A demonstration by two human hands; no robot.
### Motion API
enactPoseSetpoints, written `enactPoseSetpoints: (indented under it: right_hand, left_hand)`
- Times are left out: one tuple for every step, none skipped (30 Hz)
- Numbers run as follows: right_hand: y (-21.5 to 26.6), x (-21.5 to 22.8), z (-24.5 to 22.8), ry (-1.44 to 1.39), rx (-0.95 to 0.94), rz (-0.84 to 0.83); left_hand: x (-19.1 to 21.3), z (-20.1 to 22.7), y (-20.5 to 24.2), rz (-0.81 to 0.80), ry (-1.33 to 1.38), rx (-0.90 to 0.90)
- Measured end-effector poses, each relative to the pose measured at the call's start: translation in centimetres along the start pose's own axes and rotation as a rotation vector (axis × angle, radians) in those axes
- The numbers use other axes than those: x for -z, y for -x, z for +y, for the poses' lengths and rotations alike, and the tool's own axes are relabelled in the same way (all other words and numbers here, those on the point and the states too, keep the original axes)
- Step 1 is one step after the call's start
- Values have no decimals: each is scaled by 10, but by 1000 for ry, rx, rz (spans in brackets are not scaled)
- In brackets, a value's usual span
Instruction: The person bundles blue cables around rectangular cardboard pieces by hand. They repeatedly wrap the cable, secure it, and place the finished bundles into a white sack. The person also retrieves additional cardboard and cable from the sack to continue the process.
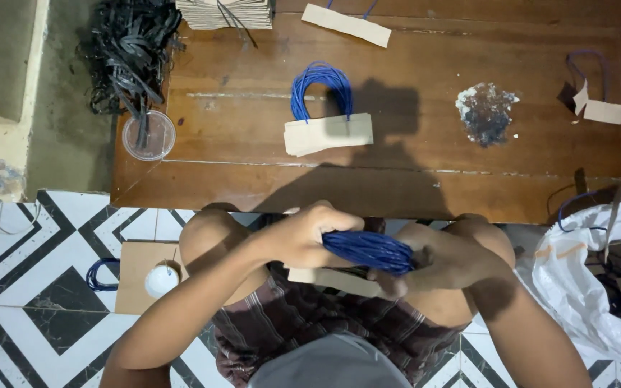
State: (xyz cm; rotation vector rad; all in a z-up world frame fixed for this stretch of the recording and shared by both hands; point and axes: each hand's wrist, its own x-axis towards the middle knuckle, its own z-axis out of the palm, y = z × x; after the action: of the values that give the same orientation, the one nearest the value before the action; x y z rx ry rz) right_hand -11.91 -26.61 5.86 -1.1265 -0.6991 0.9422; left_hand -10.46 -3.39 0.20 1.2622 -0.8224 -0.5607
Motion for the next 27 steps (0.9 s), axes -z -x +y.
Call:
enactPoseSetpoints:
  right_hand:
    - [11,5,17,1,-1,1]
    - [23,11,35,-30,17,77]
    - [34,16,52,-63,32,151]
    - [28,9,36,-65,30,150]
    - [22,2,20,61,21,227]
    - [17,-5,3,187,11,303]
    - [17,-7,5,184,5,302]
    - [17,-9,6,210,-3,310]
    - [15,-8,6,243,-3,320]
    - [16,-5,9,246,-1,321]
    - [18,-5,12,201,7,333]
    - [20,-4,15,157,16,346]
    - [21,-5,20,158,18,349]
    - [22,-5,25,131,47,336]
    - [22,-3,29,105,75,315]
    - [20,0,28,107,77,311]
    - [20,0,29,181,60,334]
    - [21,1,30,255,43,357]
    - [13,-4,20,253,41,365]
    - [5,-9,11,276,42,379]
    - [-3,-13,2,298,43,389]
    - [3,-11,4,297,42,393]
    - [7,-9,6,339,41,381]
    - [12,-7,8,381,40,369]
    - [10,-6,5,374,35,374]
    - [9,-5,2,379,45,419]
    - [7,-1,-2,393,60,456]
  left_hand:
    - [3,-1,1,-1,1,-1]
    - [7,-2,2,-34,-24,44]
    - [10,-3,3,-65,-48,89]
    - [12,2,3,-63,-45,90]
    - [12,6,3,-102,-66,117]
    - [12,10,3,-142,-87,144]
    - [10,13,4,-138,-81,145]
    - [8,16,5,-161,-50,167]
    - [10,19,4,-187,-28,187]
    - [13,26,-2,-188,-31,185]
    - [14,33,-5,-147,-82,160]
    - [14,40,-9,-106,-134,135]
    - [14,43,-10,-110,-136,134]
    - [13,45,-11,-100,-168,125]
    - [13,49,-13,-83,-204,116]
    - [15,48,-13,-80,-208,115]
    - [14,47,-10,-100,-295,268]
    - [14,45,-8,-122,-381,421]
    - [16,53,-10,-129,-377,420]
    - [18,61,-13,-189,-407,463]
    - [21,69,-15,-246,-438,506]
    - [19,70,-17,-250,-436,505]
    - [18,71,-18,-272,-457,523]
    - [17,72,-19,-293,-478,540]
    - [19,75,-22,-298,-470,544]
    - [20,78,-26,-259,-508,524]
    - [22,81,-30,-210,-553,499]
